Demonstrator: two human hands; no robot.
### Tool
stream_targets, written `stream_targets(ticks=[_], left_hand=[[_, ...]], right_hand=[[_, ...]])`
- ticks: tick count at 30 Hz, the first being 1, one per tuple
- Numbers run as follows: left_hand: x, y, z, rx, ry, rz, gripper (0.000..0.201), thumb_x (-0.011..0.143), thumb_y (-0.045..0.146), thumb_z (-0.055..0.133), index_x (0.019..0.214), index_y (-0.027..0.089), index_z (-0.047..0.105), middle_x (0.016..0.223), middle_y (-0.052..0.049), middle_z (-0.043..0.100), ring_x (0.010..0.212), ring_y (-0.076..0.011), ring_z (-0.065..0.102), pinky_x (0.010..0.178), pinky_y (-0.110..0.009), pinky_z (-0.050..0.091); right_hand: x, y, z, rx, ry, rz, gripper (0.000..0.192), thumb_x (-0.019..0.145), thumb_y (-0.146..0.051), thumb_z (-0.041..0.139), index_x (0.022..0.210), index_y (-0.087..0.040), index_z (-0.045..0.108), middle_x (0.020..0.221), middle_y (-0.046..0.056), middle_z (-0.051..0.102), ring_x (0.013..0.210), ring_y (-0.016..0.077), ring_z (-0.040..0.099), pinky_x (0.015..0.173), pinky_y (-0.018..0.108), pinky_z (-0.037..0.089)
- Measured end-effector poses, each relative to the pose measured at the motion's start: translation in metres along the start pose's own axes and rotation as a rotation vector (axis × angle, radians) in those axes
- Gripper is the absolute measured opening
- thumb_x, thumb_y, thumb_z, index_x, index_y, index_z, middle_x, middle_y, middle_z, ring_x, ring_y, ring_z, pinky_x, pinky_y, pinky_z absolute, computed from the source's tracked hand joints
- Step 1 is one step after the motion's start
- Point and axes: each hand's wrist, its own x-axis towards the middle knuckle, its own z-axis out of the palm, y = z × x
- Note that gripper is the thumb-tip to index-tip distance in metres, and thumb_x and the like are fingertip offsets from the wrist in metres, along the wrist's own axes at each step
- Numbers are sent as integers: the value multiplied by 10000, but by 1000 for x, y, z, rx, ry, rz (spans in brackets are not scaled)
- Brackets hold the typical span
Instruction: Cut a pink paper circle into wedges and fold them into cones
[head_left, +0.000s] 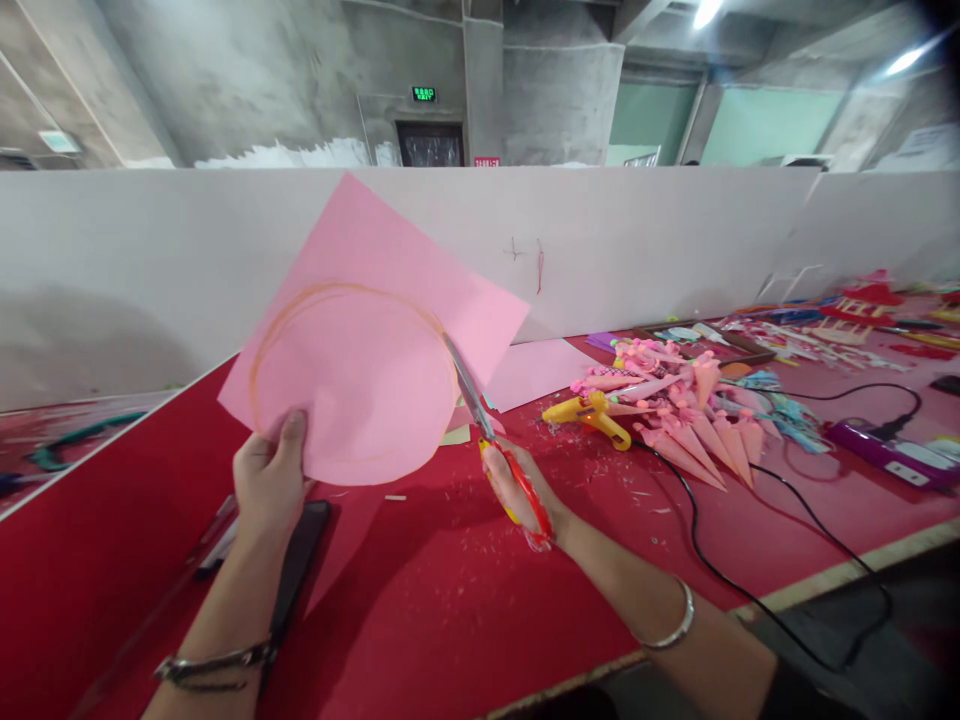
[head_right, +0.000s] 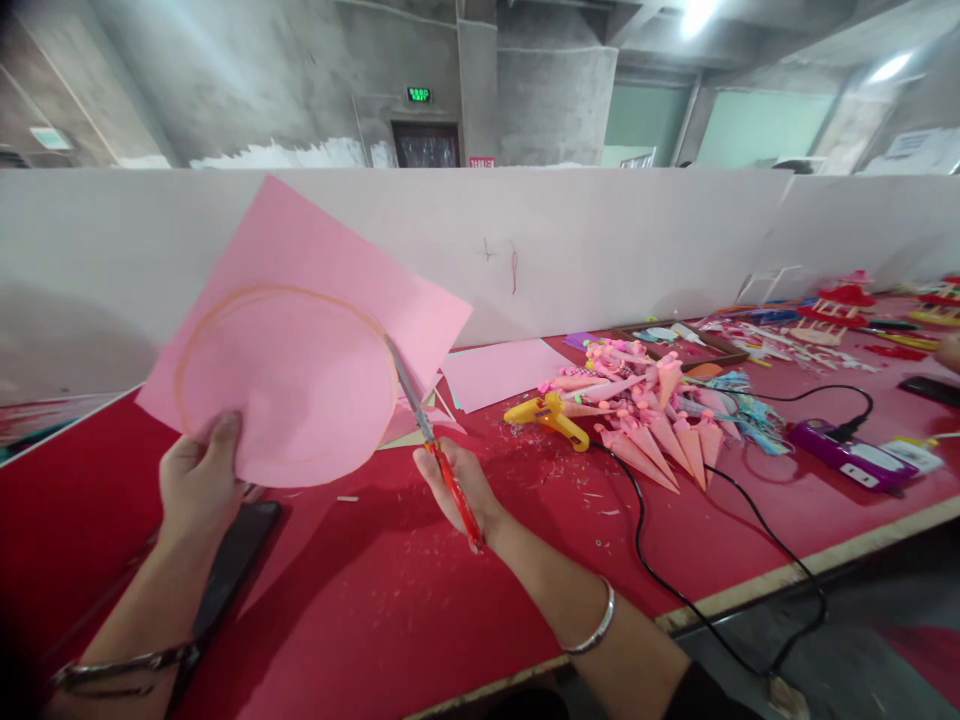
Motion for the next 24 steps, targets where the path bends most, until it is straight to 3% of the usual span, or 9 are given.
stream_targets(ticks=[7, 10, 16, 20, 24], left_hand=[[-2, 9, 4, -41, 79, -11, 172, 645, 280, 614, 650, 109, 586, 486, 63, 516, 393, -34, 399, 362, -144, 313], [2, 5, 5, -106, 41, -138, 118, 630, 241, 623, 690, 143, 596, 542, 60, 557, 429, -40, 452, 392, -136, 363], [0, -2, 9, -354, -282, -322, 319, 522, 220, 717, 817, 185, 601, 705, 27, 650, 618, -102, 589, 566, -174, 490], [-9, -3, 6, -225, -575, -429, 523, 446, 253, 778, 932, 190, 597, 791, -35, 681, 746, -197, 627, 650, -255, 519], [-16, -7, 0, -101, -721, -456, 526, 362, 222, 799, 854, 178, 620, 737, -62, 677, 672, -217, 624, 556, -262, 514]], right_hand=[[2, -6, -3, -119, -23, -59, 380, 818, -499, 393, 607, -203, 282, 576, -46, 284, 522, 87, 278, 474, 220, 255], [2, -5, -2, -115, -6, -67, 374, 819, -483, 404, 605, -201, 282, 583, -48, 288, 531, 86, 286, 489, 222, 260], [1, 0, 2, -33, 30, -27, 362, 834, -486, 371, 618, -209, 287, 551, -55, 263, 483, 85, 251, 445, 222, 234], [1, 0, 3, 49, 17, -8, 345, 832, -496, 375, 645, -210, 326, 525, -64, 254, 450, 80, 231, 416, 214, 222], [2, 3, 3, 57, 37, 3, 353, 820, -511, 392, 651, -203, 357, 508, -67, 270, 432, 67, 234, 401, 208, 212]])
